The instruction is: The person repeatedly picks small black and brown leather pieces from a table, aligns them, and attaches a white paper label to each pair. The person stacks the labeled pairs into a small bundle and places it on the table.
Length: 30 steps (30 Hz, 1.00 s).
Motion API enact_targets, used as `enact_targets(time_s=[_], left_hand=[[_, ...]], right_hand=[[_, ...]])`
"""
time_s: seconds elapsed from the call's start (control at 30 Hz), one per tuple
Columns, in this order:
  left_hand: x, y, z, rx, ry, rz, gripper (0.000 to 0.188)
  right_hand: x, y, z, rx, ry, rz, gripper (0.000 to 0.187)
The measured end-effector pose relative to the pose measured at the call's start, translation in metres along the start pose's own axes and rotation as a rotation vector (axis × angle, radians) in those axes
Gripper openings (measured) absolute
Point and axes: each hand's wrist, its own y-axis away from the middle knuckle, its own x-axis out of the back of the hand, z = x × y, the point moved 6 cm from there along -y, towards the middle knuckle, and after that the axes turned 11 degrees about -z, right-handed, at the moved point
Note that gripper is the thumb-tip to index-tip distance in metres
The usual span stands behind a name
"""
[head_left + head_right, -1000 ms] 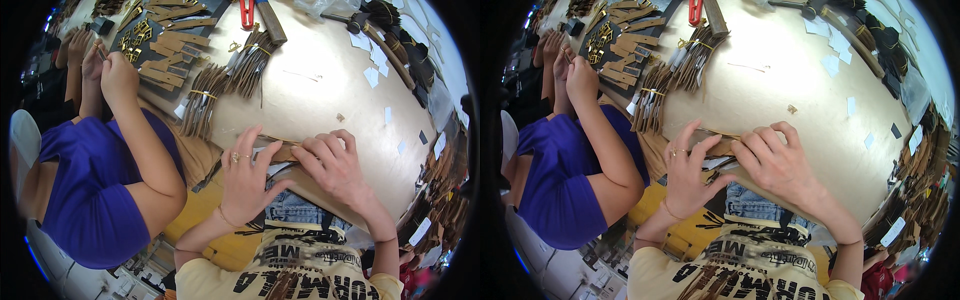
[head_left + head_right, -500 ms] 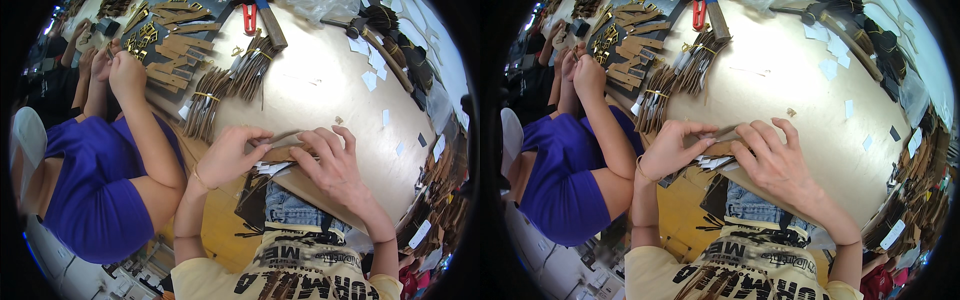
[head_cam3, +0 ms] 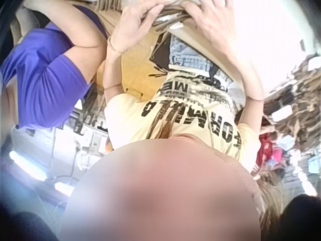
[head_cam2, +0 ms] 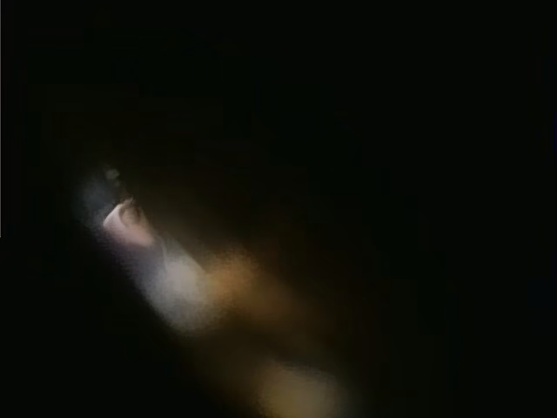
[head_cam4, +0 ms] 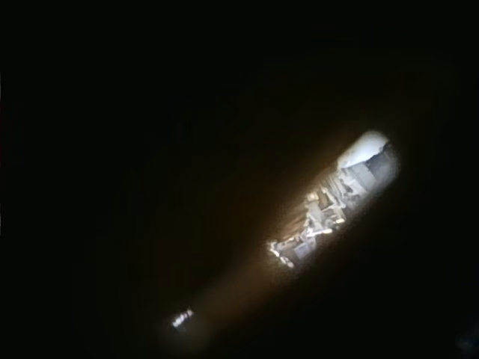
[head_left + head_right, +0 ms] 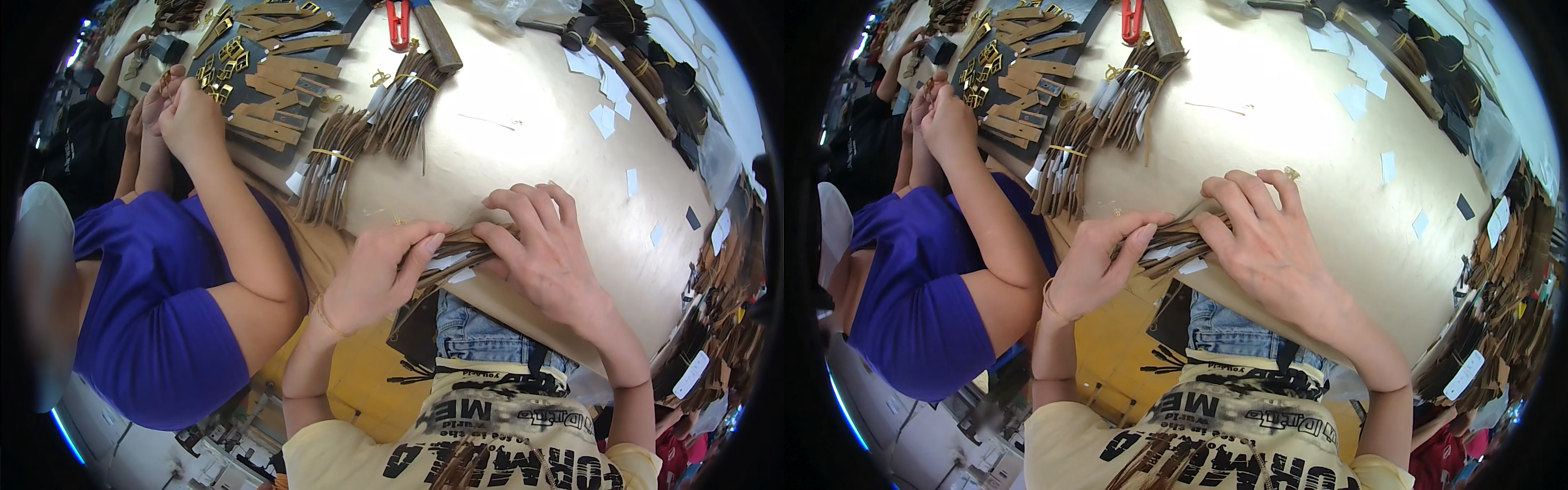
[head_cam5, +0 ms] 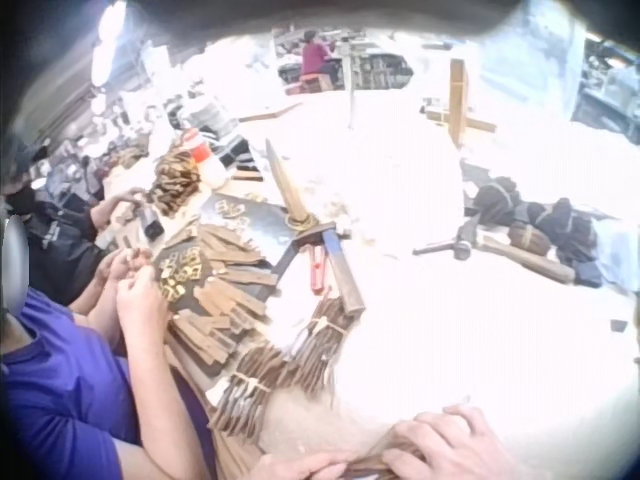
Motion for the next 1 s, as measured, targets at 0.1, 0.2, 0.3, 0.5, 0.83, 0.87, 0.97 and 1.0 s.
enact_targets(time_s=[0.1,0.2,0.3,0.5,0.83,0.87,0.97,1.0], left_hand=[[-0.014,0.005,0.009,-0.064,-0.196,0.012,0.042],[-0.033,0.005,0.011,-0.057,-0.441,0.089,0.057],[-0.04,0.004,0.008,-0.041,-0.478,0.202,0.056],[-0.031,-0.001,-0.002,-0.018,-0.311,0.183,0.046],[-0.02,-0.005,-0.011,0.073,-0.066,0.181,0.041],[-0.018,-0.005,-0.01,0.065,-0.058,0.197,0.04],[-0.01,-0.005,-0.009,0.046,-0.097,0.239,0.039],[-0.009,-0.006,-0.008,0.044,-0.126,0.248,0.038]], right_hand=[[-0.002,0.002,0.002,-0.038,-0.04,0.004,0.044],[-0.005,0.007,0.007,-0.088,-0.104,0.02,0.053],[-0.006,0.018,0.017,-0.127,-0.165,0.063,0.056],[-0.008,0.05,0.034,-0.17,-0.233,0.168,0.049],[-0.029,0.052,0.01,-0.067,-0.254,0.251,0.024],[-0.029,0.048,0.008,-0.065,-0.228,0.239,0.023],[-0.026,0.035,0.005,-0.068,-0.185,0.212,0.024],[-0.026,0.03,0.005,-0.078,-0.179,0.195,0.027]])
